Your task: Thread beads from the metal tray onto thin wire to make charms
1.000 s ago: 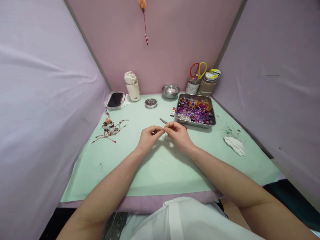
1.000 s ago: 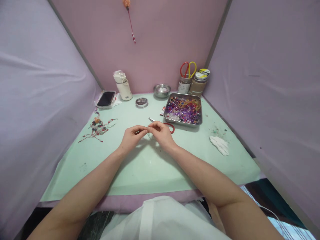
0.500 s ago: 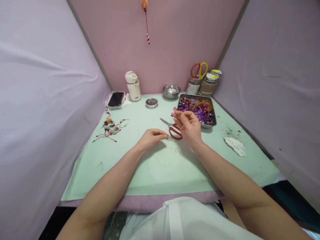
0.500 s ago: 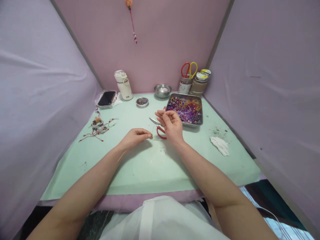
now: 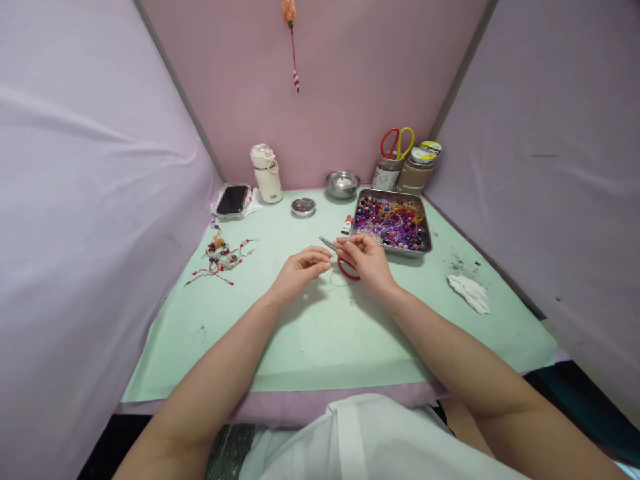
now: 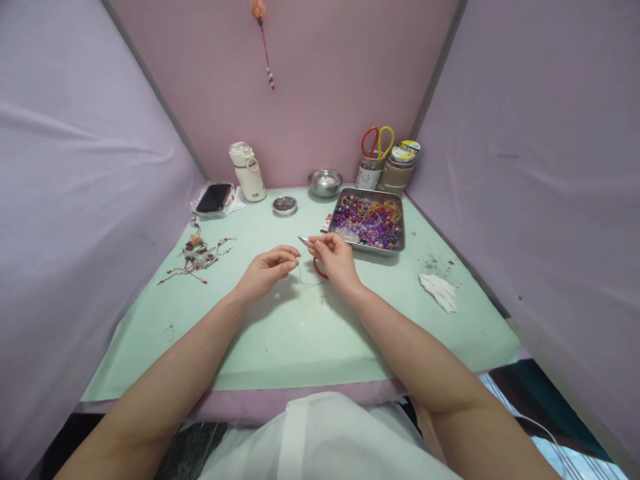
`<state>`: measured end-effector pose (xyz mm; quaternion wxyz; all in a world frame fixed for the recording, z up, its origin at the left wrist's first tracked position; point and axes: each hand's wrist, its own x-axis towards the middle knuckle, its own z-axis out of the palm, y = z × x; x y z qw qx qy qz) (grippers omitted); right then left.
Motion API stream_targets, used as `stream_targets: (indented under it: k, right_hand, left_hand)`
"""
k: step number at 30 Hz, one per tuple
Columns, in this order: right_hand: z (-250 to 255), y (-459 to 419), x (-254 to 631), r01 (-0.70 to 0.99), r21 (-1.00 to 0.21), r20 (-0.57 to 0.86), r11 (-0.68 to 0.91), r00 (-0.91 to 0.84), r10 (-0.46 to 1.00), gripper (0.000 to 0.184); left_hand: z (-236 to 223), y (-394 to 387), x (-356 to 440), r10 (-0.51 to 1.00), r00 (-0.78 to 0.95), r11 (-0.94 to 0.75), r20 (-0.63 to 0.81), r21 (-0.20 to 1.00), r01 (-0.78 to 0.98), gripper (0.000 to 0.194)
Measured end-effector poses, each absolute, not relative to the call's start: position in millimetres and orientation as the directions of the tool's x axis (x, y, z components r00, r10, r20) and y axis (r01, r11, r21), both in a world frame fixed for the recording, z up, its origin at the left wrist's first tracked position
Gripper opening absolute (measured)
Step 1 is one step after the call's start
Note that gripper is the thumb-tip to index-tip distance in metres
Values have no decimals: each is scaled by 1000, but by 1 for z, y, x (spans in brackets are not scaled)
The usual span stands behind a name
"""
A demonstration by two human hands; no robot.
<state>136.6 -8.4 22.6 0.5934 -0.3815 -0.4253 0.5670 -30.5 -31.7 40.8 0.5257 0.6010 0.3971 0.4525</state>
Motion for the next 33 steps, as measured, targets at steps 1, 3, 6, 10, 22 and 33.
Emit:
stream_targets:
  k: [1, 3, 6, 10, 22, 33]
  right_hand:
    - [22, -9, 136, -332, -942, 52, 39, -30, 998, 24]
    - [20, -11, 134, -284, -959, 17, -5, -77, 997, 23]
    - [19, -12, 133, -181, -983, -4, -30, -138, 990, 21]
    - [18, -12, 134, -15, -1000, 12, 10, -167, 986, 16]
    - [22, -18, 133, 57, -956, 280, 287, -113, 953, 9]
    - [22, -24, 126, -159, -987, 42, -6, -299, 953, 15]
  left_hand:
    - [41, -32, -30, 952, 272, -142, 141, 990, -16, 15]
    - [41, -33, -30, 951, 278, -129, 139, 990, -54, 15]
    - [38, -34, -29, 949, 289, -101, 129, 989, -110, 14]
    - [33, -32, -28, 965, 242, -76, 101, 991, -113, 16]
    - [28, -26, -28, 998, 62, -24, 27, 998, -50, 23]
    - [32, -28, -25, 999, 0, -42, 42, 998, 48, 17]
